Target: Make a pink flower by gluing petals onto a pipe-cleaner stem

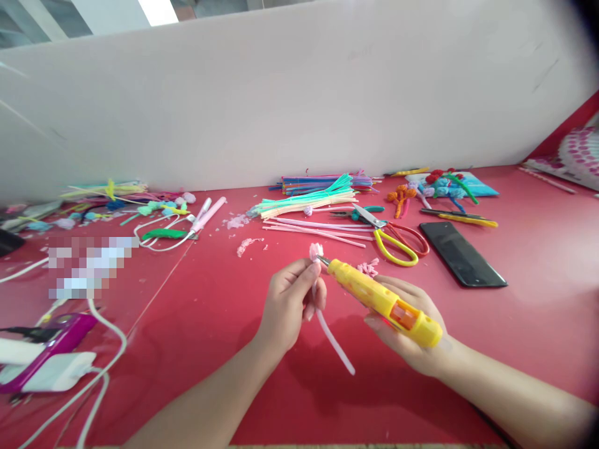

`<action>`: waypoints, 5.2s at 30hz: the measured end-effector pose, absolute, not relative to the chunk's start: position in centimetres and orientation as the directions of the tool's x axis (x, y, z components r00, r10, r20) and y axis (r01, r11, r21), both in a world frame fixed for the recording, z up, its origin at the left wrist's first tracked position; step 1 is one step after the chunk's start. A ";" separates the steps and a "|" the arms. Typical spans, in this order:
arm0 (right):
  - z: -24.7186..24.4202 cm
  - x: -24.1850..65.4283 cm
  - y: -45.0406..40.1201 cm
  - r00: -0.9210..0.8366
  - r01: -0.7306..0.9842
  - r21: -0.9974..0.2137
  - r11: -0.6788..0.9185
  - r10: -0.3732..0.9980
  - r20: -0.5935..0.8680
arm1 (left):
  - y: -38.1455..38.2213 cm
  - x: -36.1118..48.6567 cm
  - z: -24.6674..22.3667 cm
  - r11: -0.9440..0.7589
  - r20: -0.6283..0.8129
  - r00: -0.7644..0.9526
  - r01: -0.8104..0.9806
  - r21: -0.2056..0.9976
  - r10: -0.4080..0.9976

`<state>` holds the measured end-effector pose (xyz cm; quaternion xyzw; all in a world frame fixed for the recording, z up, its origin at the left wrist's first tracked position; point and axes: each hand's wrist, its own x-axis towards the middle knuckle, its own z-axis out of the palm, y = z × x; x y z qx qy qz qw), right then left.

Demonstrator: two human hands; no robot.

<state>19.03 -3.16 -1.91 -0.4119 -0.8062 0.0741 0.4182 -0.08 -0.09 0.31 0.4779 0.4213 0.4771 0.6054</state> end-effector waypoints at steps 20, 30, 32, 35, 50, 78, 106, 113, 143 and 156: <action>-1.4 18.7 -2.8 -0.269 0.562 -0.606 0.562 0.818 0.509 | 1.2 -1.2 0.4 -0.313 0.296 0.117 0.520 0.795 0.948; -2.9 17.7 -2.0 -0.356 0.705 -0.571 0.421 0.906 0.228 | 1.5 -1.2 0.2 -0.101 0.073 0.150 0.187 0.977 0.986; -3.1 17.2 -2.2 -0.410 0.707 -0.556 0.437 0.894 0.181 | 1.0 -0.9 0.1 -0.090 0.056 0.200 0.166 0.982 0.978; -2.9 17.2 -2.2 -0.488 0.667 -0.541 0.512 0.849 0.202 | 0.5 -0.6 -0.1 -0.040 0.007 0.263 0.120 0.992 0.965; -3.6 21.1 1.5 -0.336 0.912 -0.153 0.381 0.906 0.256 | 0.1 -0.2 -0.7 0.040 -0.051 0.326 0.040 0.998 0.944; 0.0 18.8 -1.7 -0.110 0.185 -0.912 0.365 0.930 0.350 | -0.9 0.8 0.0 0.083 -0.180 0.440 0.231 0.969 0.880; -1.5 18.4 -2.1 -0.218 0.623 -0.433 0.652 0.676 0.704 | -1.1 0.8 -0.3 0.039 -0.156 0.465 0.252 0.967 0.871; -1.3 18.3 -2.1 -0.216 0.631 -0.429 0.646 0.678 0.703 | -1.3 0.9 -0.1 0.044 -0.157 0.459 0.247 0.968 0.874; -1.0 18.2 -2.3 -0.195 0.606 -0.448 0.658 0.668 0.718 | -1.7 0.9 -0.1 -0.012 -0.106 0.447 0.253 0.967 0.888; -1.3 18.2 -2.3 -0.213 0.631 -0.412 0.657 0.658 0.722 | -1.8 1.2 0.2 -0.068 -0.067 0.410 0.305 0.950 0.909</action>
